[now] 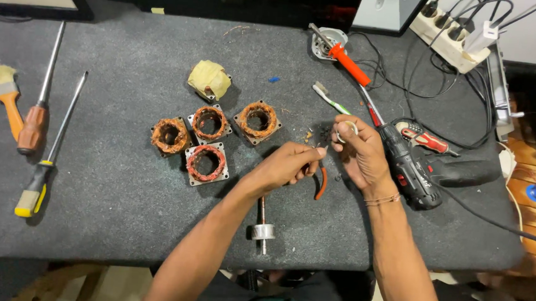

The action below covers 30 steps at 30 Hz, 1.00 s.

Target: Repairing small electric motor stators by manipulating and connecting wires using pliers

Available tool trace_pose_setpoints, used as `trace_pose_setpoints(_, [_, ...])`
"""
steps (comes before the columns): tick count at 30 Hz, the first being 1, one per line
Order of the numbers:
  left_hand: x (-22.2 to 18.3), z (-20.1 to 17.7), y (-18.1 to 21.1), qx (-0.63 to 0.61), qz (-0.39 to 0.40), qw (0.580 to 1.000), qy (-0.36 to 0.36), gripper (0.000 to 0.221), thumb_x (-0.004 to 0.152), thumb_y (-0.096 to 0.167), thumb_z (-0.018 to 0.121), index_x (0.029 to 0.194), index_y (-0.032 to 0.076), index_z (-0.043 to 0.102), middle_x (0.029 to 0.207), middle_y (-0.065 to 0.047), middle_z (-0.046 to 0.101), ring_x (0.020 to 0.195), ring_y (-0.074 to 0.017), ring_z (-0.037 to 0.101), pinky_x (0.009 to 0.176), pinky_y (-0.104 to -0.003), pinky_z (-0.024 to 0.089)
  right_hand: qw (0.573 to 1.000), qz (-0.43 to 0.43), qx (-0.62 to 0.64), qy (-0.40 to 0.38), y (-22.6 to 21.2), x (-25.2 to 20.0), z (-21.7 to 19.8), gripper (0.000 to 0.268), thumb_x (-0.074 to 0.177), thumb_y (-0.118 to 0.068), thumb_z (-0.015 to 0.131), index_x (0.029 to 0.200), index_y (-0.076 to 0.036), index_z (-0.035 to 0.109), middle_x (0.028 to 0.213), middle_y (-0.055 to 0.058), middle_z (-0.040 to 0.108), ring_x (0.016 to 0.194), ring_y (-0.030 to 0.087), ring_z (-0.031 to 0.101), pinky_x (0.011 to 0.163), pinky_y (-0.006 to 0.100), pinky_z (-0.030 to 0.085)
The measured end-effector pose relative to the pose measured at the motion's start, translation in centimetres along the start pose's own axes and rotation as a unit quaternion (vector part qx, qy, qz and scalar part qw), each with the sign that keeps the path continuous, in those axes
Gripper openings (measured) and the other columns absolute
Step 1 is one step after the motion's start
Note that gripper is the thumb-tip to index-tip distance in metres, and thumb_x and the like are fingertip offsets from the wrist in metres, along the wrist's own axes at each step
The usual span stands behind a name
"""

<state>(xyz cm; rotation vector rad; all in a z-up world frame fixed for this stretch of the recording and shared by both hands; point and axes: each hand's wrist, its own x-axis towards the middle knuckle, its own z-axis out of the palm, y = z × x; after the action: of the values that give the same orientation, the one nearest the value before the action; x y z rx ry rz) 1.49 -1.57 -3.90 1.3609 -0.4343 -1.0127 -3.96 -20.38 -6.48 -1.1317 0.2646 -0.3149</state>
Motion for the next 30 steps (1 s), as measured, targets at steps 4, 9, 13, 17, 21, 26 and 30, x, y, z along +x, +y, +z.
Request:
trace_pose_setpoints(4, [1.0,-0.2,-0.9,-0.008,0.061,0.998,-0.002,0.043,0.100,0.035,0.061,0.071,0.004,0.065,0.068,-0.009,0.057,0.062,-0.0139,0.059,0.050,-0.023,0.051,0.990,0.063,0.127,-0.003,-0.9,-0.1,0.5,0.026,0.098,-0.014,0.065,0.118,0.002,0.065,0.093,0.009,0.064,0.087,0.019,0.067,0.064,0.022,0.052])
trace_pose_setpoints(9, [2.9,-0.6,-3.4,0.012,0.140,0.990,-0.004,0.046,0.105,0.035,0.058,0.071,0.006,0.067,0.070,-0.009,0.058,0.068,-0.0156,0.061,0.065,-0.027,0.052,0.973,0.107,0.194,-0.063,-0.4,0.3,-0.2,0.035,0.106,-0.023,0.046,0.125,0.001,0.063,0.108,0.020,0.073,0.097,0.029,0.074,0.065,0.026,0.053])
trace_pose_setpoints(13, [2.5,0.2,-3.2,-0.086,0.130,0.987,-0.030,0.048,0.107,0.038,0.056,0.071,0.006,0.056,0.097,-0.021,0.066,0.097,-0.0271,0.071,0.086,-0.035,0.059,0.969,0.077,0.227,-0.064,-1.3,0.2,-0.1,0.035,0.101,-0.015,0.046,0.125,0.001,0.064,0.112,0.019,0.074,0.106,0.029,0.073,0.079,0.029,0.055])
trace_pose_setpoints(17, [0.3,2.3,0.0,-0.176,0.091,0.979,-0.051,0.043,0.107,0.037,0.057,0.076,0.009,0.046,0.085,-0.012,0.062,0.091,-0.0336,0.074,0.075,-0.031,0.063,0.971,0.071,0.213,-0.085,-0.7,0.3,-0.8,0.042,0.096,-0.017,0.044,0.129,0.000,0.064,0.113,0.018,0.074,0.106,0.027,0.072,0.087,0.029,0.058])
trace_pose_setpoints(21, [-0.4,3.3,0.2,-0.201,0.076,0.975,-0.046,0.039,0.105,0.030,0.059,0.076,0.005,0.050,0.073,-0.002,0.043,0.077,-0.0308,0.073,0.072,-0.045,0.065,0.972,0.082,0.201,-0.088,0.4,0.7,-0.7,0.036,0.096,-0.012,0.046,0.126,0.001,0.061,0.109,0.019,0.073,0.103,0.029,0.073,0.082,0.029,0.058])
trace_pose_setpoints(26, [-0.9,3.4,0.3,-0.151,0.040,0.987,-0.049,0.042,0.106,0.031,0.059,0.074,0.005,0.051,0.072,-0.006,0.051,0.077,-0.0303,0.074,0.056,-0.046,0.065,0.976,0.098,0.183,-0.066,0.2,-0.3,0.6,0.030,0.099,-0.016,0.051,0.122,-0.001,0.063,0.104,0.016,0.074,0.099,0.026,0.075,0.079,0.028,0.061])
trace_pose_setpoints(30, [-0.6,3.1,-0.1,-0.130,0.037,0.989,-0.057,0.041,0.105,0.033,0.058,0.074,0.007,0.048,0.076,-0.010,0.058,0.080,-0.0283,0.072,0.050,-0.041,0.064,0.973,0.106,0.187,-0.080,0.1,0.0,0.5,0.031,0.099,-0.012,0.049,0.125,0.000,0.061,0.102,0.017,0.073,0.097,0.027,0.075,0.075,0.028,0.061])
